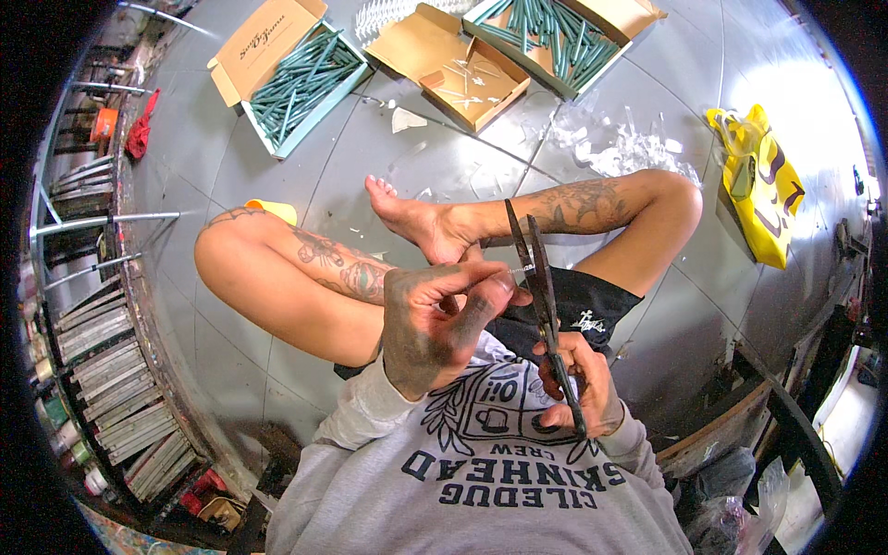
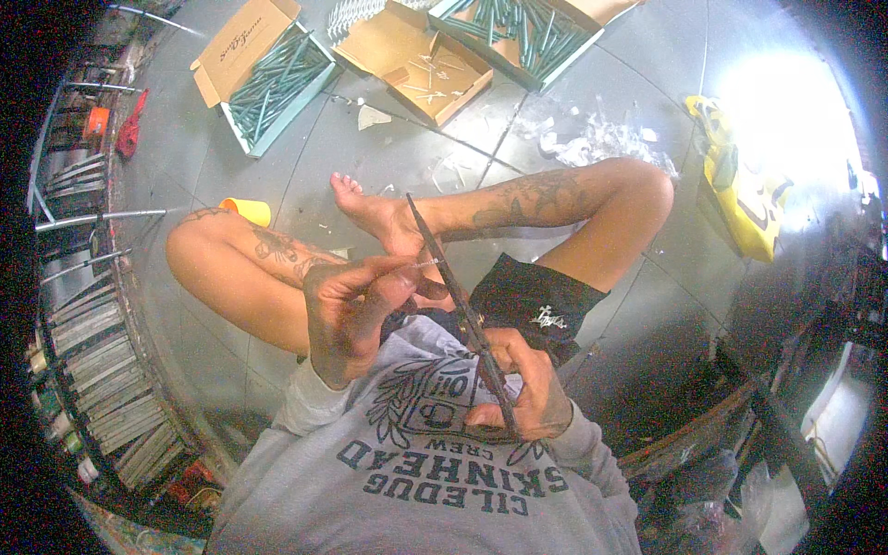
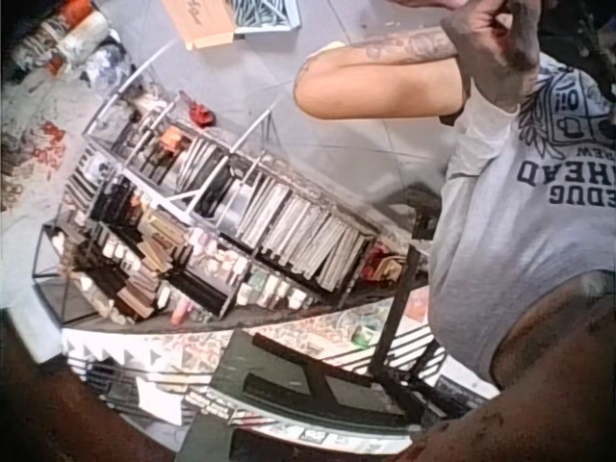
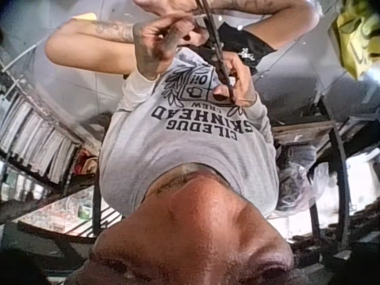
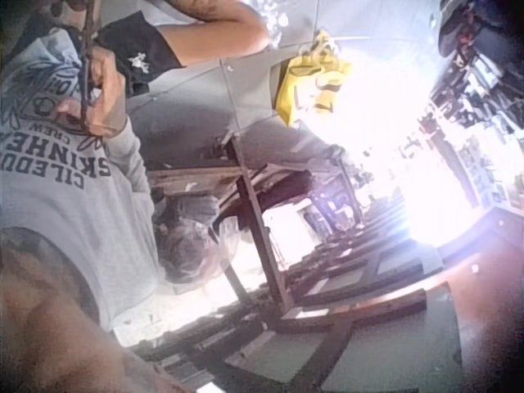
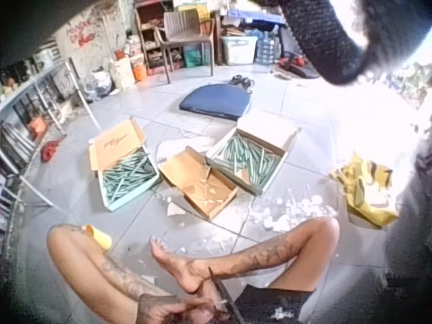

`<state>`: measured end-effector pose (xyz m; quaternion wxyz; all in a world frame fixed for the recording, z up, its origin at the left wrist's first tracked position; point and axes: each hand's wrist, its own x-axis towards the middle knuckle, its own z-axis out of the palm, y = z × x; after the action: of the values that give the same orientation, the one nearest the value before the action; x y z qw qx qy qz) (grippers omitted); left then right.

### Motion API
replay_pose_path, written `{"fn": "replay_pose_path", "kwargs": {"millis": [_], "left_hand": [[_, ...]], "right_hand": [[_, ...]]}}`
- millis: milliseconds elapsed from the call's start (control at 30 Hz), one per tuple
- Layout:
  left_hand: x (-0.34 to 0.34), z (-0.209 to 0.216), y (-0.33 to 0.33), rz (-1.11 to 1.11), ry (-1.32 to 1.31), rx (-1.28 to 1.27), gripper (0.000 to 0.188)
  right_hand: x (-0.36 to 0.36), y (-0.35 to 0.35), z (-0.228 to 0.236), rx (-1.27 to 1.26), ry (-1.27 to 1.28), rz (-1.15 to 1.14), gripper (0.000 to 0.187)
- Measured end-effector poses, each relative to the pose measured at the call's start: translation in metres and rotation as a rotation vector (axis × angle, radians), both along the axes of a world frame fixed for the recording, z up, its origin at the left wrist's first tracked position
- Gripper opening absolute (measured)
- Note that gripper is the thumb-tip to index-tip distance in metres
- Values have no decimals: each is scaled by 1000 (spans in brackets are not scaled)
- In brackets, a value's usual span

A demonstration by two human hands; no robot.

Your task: The person sits on the floor and uses scissors to trim small white plastic components before inserting them into a blue plastic frame.

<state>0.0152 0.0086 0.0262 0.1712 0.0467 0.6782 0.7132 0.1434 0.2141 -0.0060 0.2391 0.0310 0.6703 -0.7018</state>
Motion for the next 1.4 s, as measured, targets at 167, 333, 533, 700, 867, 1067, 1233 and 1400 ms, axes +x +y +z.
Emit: {"fn": "replay_pose_path", "kwargs": {"millis": [167,333,533,700,867,1067,1233,1400], "left_hand": [[2,-1,1,0,-52,30,25],[0,7,1,-4,-78,41,28],[3,3,-3,-25,-23,5,35],[6,-2,2,15,29,104,36],[8,0,-3,-19,-81,81,33],[12,-5,-1,5,-86,122,31],[12,-2,-2,-25,-176,83,31],[13,0,2,10,-146,78,29]], "right_hand": [[1,-7,-2,-83,16,-72,92],[-2,-4,-8,-117,35,-143,95],[-7,3,-5,-12,90,-31,96],[-7,-3,-3,-24,91,-78,97],[-2,0,-3,-31,68,-55,97],[-3,0,-1,-11,43,-37,97],[-1,-1,-1,-18,41,-56,93],[-2,-2,-2,-23,61,-61,91]]}}
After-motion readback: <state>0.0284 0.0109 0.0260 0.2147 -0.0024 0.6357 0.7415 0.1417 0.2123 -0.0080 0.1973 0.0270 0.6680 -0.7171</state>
